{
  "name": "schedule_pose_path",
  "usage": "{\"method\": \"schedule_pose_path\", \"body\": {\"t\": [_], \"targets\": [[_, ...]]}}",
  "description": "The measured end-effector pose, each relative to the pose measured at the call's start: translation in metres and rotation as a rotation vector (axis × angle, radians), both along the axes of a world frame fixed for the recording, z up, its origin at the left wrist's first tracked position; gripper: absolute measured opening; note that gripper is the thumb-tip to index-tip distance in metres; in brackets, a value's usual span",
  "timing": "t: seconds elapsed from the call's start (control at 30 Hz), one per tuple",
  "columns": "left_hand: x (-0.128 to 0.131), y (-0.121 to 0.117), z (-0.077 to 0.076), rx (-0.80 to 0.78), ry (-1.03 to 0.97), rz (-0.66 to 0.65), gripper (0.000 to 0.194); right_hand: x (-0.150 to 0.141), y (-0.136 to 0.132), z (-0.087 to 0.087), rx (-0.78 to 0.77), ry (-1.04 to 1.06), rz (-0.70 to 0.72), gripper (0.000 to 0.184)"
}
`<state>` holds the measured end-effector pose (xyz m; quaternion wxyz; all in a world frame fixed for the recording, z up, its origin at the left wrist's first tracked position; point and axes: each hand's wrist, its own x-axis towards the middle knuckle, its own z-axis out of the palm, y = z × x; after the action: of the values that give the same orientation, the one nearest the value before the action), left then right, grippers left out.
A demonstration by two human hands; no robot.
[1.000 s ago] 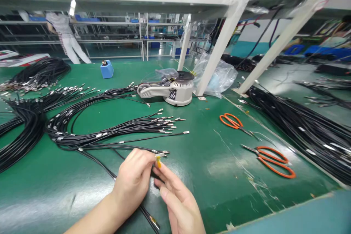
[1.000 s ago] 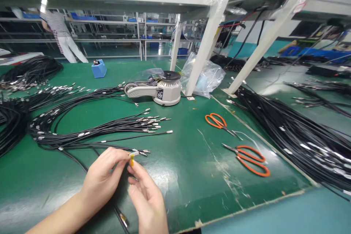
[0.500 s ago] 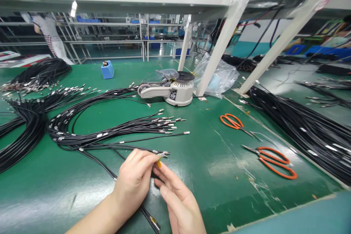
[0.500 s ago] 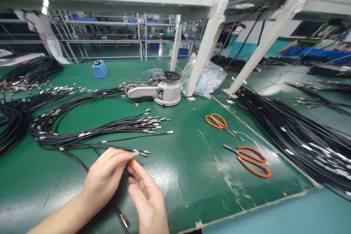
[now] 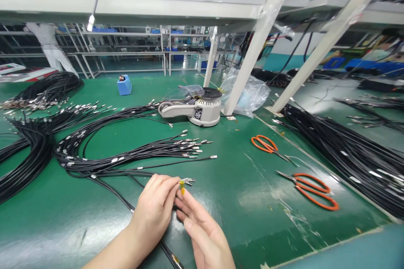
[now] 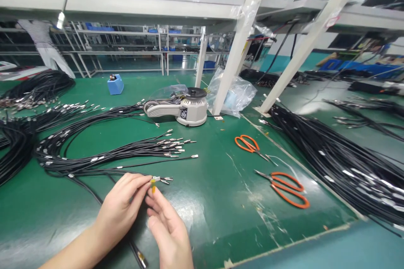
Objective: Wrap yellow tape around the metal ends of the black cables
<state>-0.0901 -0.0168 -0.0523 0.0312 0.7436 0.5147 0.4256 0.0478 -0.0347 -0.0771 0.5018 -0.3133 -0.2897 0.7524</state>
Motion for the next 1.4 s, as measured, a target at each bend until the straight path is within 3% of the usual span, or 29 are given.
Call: {"method": "schedule_pose_path", "body": {"t": [0.13,0.23,0.33,0.43,0.57,0.7,0.9,1.4], "targets": [[-0.001,0.0,0.002,-0.041,0.01,0.034,0.01,0.0,-0.004,0.005,-0.121,0.089,0.014,0.046],[-0.002,-0.001,0.004,-0.019,0.004,0.04,0.013,0.002,-0.004,0.01,-0.186,0.039,-0.02,0.044],[-0.002,-0.001,0.004,0.019,0.03,0.058,0.014,0.002,0.002,0.017,-0.119,-0.148,-0.123,0.039],[-0.001,-0.002,0.004,0.031,0.066,0.077,0.014,-0.004,0.011,0.027,-0.036,-0.311,-0.138,0.037],[-0.002,-0.003,0.005,0.028,0.08,0.081,0.016,-0.014,0.019,0.035,0.023,-0.366,-0.077,0.037],[-0.003,-0.003,0.006,-0.004,0.042,0.066,0.016,-0.017,0.021,0.032,0.076,-0.405,-0.08,0.03],[-0.004,-0.004,0.012,-0.222,-0.102,0.046,0.016,-0.016,0.02,0.025,0.172,-0.52,-0.137,0.026],[-0.004,0.0,0.029,-0.733,-0.541,0.101,0.025,-0.021,0.022,0.031,0.203,-0.565,-0.17,0.018]]}}
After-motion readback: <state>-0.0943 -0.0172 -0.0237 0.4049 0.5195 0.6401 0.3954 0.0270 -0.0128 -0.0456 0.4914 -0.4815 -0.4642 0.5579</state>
